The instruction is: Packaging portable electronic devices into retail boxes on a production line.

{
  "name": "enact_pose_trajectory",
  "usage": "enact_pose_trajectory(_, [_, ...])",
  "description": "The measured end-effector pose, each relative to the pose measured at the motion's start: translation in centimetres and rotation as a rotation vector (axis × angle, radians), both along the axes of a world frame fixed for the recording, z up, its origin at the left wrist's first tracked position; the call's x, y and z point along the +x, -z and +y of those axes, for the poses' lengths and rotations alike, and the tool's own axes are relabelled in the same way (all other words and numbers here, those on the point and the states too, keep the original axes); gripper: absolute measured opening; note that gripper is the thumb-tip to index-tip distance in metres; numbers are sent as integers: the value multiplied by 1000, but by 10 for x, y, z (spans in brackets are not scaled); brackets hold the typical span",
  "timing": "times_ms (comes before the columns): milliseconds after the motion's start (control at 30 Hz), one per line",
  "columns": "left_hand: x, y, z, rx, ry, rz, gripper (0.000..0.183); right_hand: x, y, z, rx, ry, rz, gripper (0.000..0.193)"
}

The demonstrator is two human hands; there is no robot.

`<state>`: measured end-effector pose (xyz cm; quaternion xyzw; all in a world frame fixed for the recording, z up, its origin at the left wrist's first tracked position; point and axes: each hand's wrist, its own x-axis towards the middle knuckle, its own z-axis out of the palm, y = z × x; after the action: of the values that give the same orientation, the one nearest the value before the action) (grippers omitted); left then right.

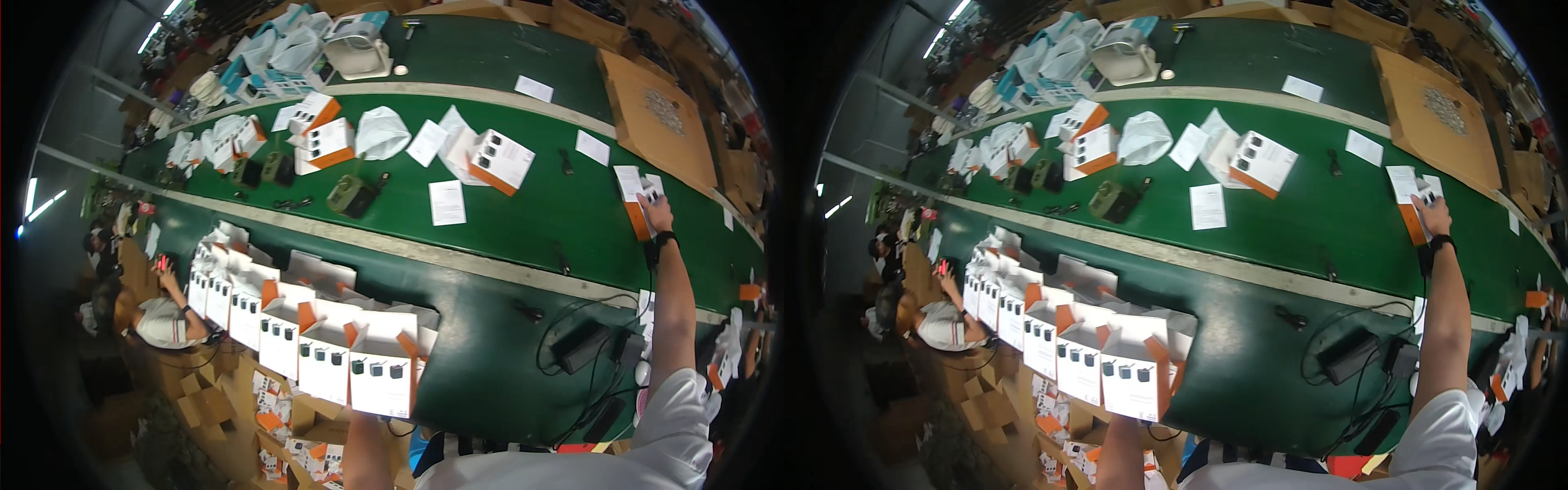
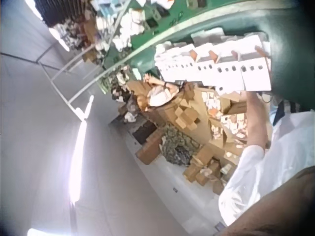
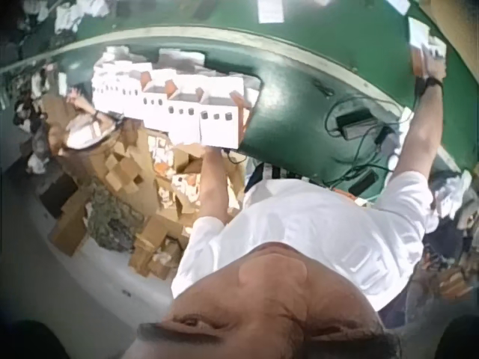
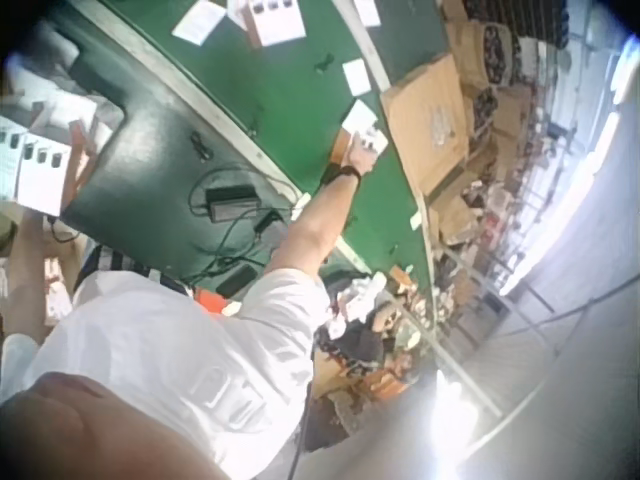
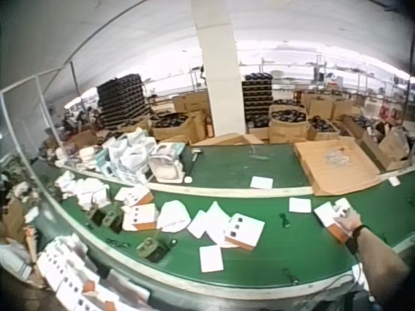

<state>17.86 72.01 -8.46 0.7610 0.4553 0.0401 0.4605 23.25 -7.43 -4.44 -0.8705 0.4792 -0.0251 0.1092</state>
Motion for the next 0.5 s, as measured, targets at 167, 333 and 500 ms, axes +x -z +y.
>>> enact_pose_trajectory(167, [1, 3, 0, 14, 5, 37, 54, -8, -9, 28, 288, 19, -120, 87])
enact_pose_trajectory(333, [-9, 6, 17, -37, 125, 118, 54, -6, 2, 91, 323, 11, -243, 87])
enact_pose_trajectory(500, [-10, 12, 12, -49, 201, 179, 54, -6, -8, 163, 485, -50, -403, 89])
